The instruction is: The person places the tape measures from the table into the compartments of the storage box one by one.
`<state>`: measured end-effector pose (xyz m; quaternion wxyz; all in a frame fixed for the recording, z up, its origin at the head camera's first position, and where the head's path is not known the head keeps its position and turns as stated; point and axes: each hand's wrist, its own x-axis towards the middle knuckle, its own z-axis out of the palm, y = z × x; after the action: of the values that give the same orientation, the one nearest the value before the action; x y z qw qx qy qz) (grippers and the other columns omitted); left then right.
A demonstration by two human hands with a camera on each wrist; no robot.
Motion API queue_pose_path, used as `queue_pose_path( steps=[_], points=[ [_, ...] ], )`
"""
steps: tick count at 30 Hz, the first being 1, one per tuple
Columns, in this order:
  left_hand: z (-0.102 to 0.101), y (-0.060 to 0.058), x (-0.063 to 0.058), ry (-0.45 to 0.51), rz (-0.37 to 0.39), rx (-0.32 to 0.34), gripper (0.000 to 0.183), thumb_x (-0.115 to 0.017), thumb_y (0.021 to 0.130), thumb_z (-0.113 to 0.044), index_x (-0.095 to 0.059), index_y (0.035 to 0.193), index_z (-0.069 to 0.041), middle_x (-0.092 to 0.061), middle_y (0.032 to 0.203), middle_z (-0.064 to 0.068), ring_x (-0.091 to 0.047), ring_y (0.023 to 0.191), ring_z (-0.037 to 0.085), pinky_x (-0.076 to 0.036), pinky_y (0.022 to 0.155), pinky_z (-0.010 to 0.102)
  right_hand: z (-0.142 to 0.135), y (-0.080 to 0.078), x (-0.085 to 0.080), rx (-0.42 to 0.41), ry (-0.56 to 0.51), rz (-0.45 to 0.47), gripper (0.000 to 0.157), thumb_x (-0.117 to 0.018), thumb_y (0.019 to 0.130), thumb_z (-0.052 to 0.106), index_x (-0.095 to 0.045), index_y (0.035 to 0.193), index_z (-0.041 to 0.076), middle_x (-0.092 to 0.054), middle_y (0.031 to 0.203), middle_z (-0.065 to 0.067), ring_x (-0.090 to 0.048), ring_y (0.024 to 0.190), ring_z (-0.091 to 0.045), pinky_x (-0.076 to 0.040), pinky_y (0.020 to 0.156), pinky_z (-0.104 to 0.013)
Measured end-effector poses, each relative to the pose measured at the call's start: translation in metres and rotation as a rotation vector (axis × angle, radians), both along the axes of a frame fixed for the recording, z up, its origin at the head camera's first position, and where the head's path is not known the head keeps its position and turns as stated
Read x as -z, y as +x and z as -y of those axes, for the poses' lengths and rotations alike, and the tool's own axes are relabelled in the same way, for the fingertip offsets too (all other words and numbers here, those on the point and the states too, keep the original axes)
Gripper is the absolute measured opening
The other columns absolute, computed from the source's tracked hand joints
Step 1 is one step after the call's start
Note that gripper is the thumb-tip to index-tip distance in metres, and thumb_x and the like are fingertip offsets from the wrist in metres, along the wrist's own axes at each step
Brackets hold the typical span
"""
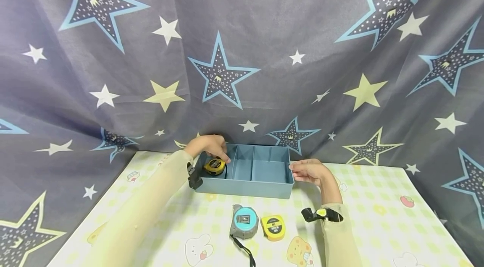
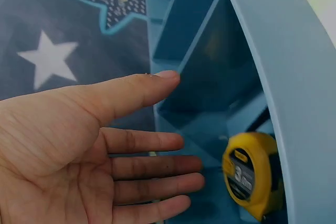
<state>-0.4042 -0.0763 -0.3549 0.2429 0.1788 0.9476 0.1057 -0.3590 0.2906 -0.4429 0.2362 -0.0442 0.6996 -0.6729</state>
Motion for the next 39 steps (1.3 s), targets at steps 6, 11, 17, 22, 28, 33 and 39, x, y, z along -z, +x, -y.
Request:
queue_pose_path(
  steps=[6,11,17,22,28,33,39],
  points=[
    [-0.011,0.016,-0.010,0.056,-0.125,0.085,0.031,-0.073,0.093,-0.039,-0.074,0.097,-0.009,-0.069,0.093,0.001,-0.061,0.080,0.015,-0.051,0.074,0.030,-0.001,0.000,0.002,0.002,0.005,-0.004,0.011,-0.058,0.100,0.004,-0.067,0.098,0.010,-0.072,0.079,0.005,-0.069,0.073,-0.003,-0.060,0.074,-0.022],
    [-0.022,0.033,-0.014,0.132,-0.188,0.146,0.057,-0.070,0.096,-0.037,-0.060,0.138,-0.001,-0.064,0.137,0.014,-0.062,0.124,0.029,-0.052,0.103,0.042,-0.001,0.000,0.002,0.000,0.002,-0.003,0.014,-0.057,0.100,0.003,-0.067,0.096,0.012,-0.072,0.079,0.006,-0.069,0.073,-0.003,-0.060,0.074,-0.021],
    [-0.041,0.053,-0.005,0.279,-0.325,0.245,0.051,-0.069,0.097,-0.032,-0.059,0.140,-0.005,-0.062,0.140,0.013,-0.060,0.128,0.028,-0.050,0.107,0.041,-0.002,0.001,0.002,-0.004,0.002,-0.009,0.016,-0.056,0.100,0.003,-0.067,0.095,0.012,-0.072,0.079,0.006,-0.069,0.073,-0.002,-0.060,0.074,-0.020],
    [-0.054,0.071,0.007,0.315,-0.420,0.302,0.049,-0.068,0.098,-0.034,-0.059,0.142,-0.014,-0.062,0.140,0.005,-0.061,0.124,0.021,-0.053,0.101,0.037,-0.002,0.000,0.004,-0.008,0.002,-0.011,0.015,-0.056,0.100,0.003,-0.067,0.095,0.013,-0.072,0.080,0.006,-0.069,0.074,-0.002,-0.060,0.074,-0.020],
    [-0.071,0.092,0.019,0.314,-0.433,0.358,0.050,-0.070,0.096,-0.036,-0.060,0.141,-0.018,-0.063,0.139,0.002,-0.063,0.123,0.017,-0.054,0.100,0.032,-0.001,-0.001,0.006,-0.001,0.007,-0.005,0.013,-0.057,0.100,0.004,-0.067,0.096,0.012,-0.072,0.080,0.006,-0.069,0.074,-0.003,-0.060,0.074,-0.021],
    [-0.083,0.105,0.032,0.290,-0.445,0.433,0.052,-0.070,0.095,-0.041,-0.060,0.141,-0.020,-0.063,0.136,0.000,-0.065,0.119,0.013,-0.054,0.097,0.028,-0.001,-0.001,0.005,0.006,0.007,-0.007,0.015,-0.057,0.100,0.005,-0.068,0.094,0.013,-0.071,0.079,0.006,-0.069,0.073,-0.003,-0.060,0.074,-0.020],
    [-0.094,0.116,0.047,0.239,-0.446,0.508,0.057,-0.069,0.093,-0.050,-0.059,0.142,-0.022,-0.061,0.140,-0.001,-0.060,0.127,0.014,-0.052,0.102,0.030,-0.003,-0.001,0.006,-0.005,0.009,-0.013,0.020,-0.056,0.101,0.004,-0.069,0.093,0.015,-0.072,0.080,0.007,-0.069,0.074,-0.002,-0.060,0.074,-0.020]
  ],
)
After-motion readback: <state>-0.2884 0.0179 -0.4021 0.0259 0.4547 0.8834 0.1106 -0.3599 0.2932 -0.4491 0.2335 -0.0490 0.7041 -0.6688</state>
